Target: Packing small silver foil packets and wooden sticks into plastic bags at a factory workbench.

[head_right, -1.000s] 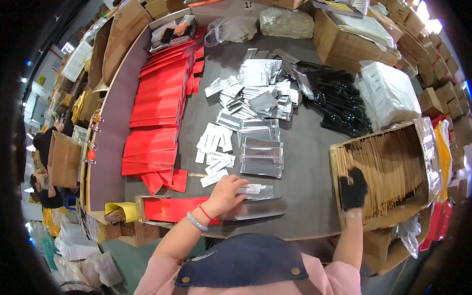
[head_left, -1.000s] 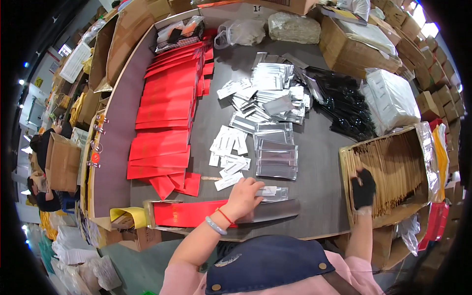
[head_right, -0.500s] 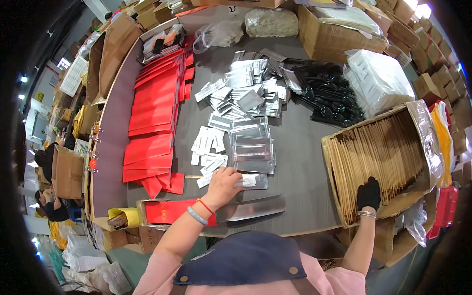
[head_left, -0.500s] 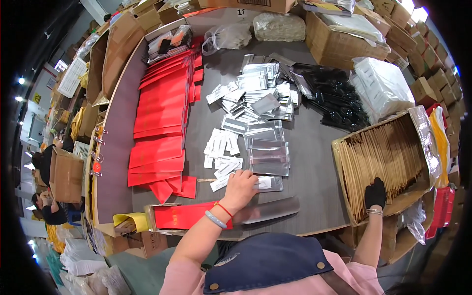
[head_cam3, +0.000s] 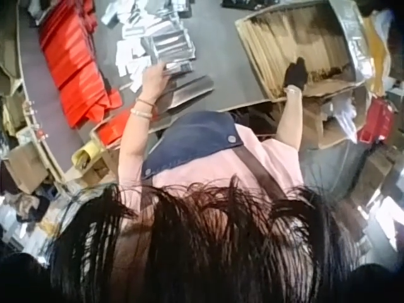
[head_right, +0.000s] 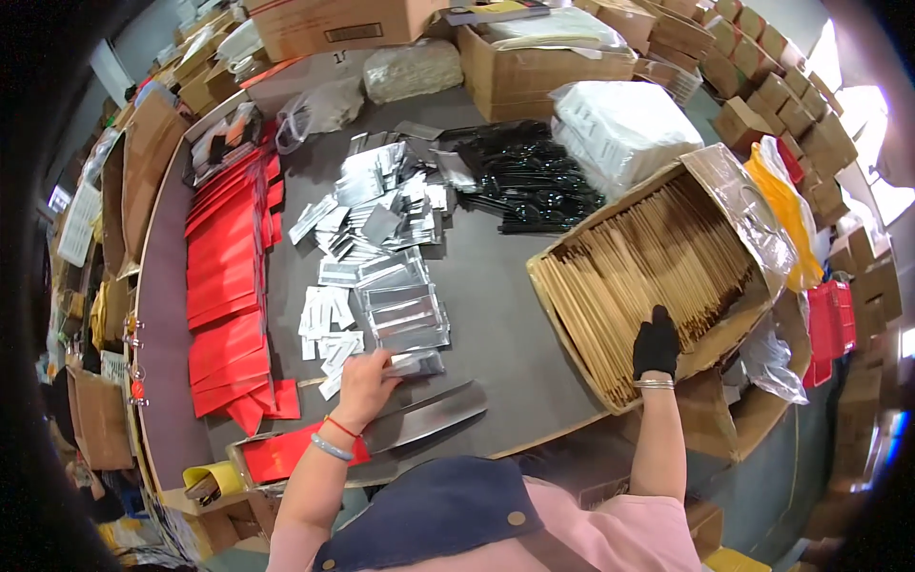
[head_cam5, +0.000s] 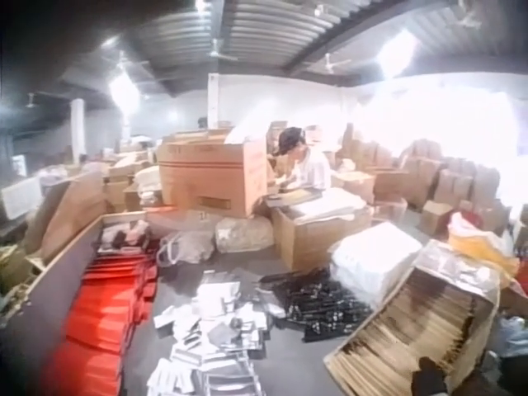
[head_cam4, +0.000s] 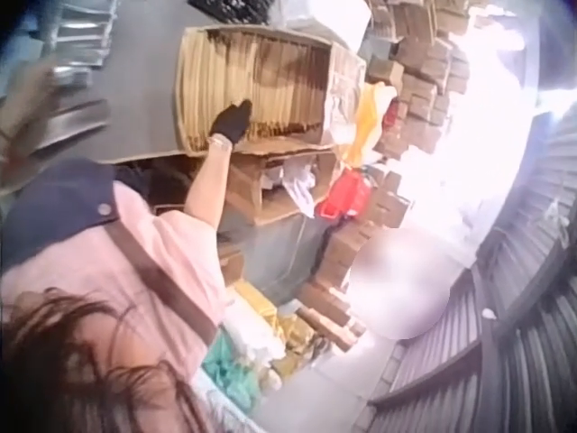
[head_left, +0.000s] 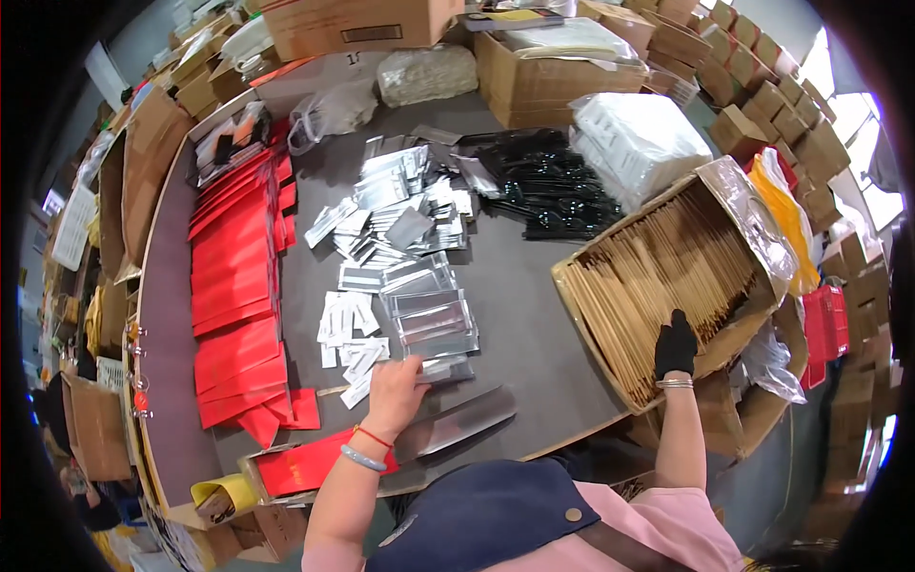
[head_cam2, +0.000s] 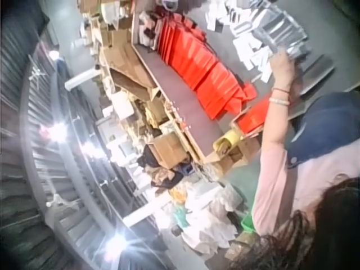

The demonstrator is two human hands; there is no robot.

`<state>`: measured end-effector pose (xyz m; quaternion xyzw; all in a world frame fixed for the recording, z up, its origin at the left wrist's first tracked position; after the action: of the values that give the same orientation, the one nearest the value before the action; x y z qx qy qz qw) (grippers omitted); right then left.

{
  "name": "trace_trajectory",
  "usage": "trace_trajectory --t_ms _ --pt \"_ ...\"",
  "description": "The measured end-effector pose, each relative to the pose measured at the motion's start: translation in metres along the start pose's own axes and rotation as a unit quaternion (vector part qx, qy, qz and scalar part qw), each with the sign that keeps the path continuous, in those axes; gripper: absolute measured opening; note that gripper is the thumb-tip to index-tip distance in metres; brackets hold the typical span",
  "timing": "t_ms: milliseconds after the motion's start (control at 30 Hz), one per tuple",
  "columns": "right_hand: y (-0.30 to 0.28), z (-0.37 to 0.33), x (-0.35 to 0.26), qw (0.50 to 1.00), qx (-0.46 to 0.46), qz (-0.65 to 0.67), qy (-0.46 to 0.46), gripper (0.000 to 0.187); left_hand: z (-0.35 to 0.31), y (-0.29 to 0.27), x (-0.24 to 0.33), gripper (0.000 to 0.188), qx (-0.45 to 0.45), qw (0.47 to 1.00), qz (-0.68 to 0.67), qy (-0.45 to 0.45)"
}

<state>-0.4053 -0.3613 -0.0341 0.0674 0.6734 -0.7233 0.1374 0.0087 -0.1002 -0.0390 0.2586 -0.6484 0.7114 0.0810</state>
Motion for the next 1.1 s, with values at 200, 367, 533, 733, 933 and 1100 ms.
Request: trace_trajectory --t_ms 200,367,533,733,933,1100 --pt "-0.042 -0.035 -0.072 0.977 -0.018 0.168 -0.129 0.028 -0.05 -0.019 0.005 0.031 -0.092 0.95 -0.25 -0.164" --pt "0.013 -0.111 -0.197 0.869 -0.232 0.19 -0.394 0.021 -0.073 -0.026 0.026 0.044 -0.048 0.998 -0.001 -0.043" --pt "0.058 -0.155 -0.232 0.799 -0.311 0.084 -0.509 0.026 -0.117 -0.049 0.009 0.062 -0.008 0.996 0.042 -0.082" --pt "0.078 -0.193 -0.279 0.723 -0.309 0.218 -0.578 0.024 -0.105 -0.028 0.014 0.073 -0.006 0.998 -0.025 -0.055" --pt "0.11 -0.193 -0.263 0.799 -0.333 0.352 -0.355 0.023 -0.092 -0.018 0.021 0.071 -0.006 0.999 0.014 -0.032" --pt "0.057 -0.197 -0.308 0.793 -0.249 0.216 -0.512 0.054 -0.085 -0.019 0.016 0.05 -0.029 0.999 0.037 0.008"
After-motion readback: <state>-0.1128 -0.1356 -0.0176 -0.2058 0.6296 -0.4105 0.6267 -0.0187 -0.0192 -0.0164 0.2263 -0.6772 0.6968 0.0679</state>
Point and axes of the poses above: each hand's wrist, its own z-axis towards the middle knuckle, its own y-axis out of the palm, x = y × z, the point moved 7 cm from there along z, towards the middle knuckle, and after that the axes turned 5 degrees about -x, right-handed, at the moved point
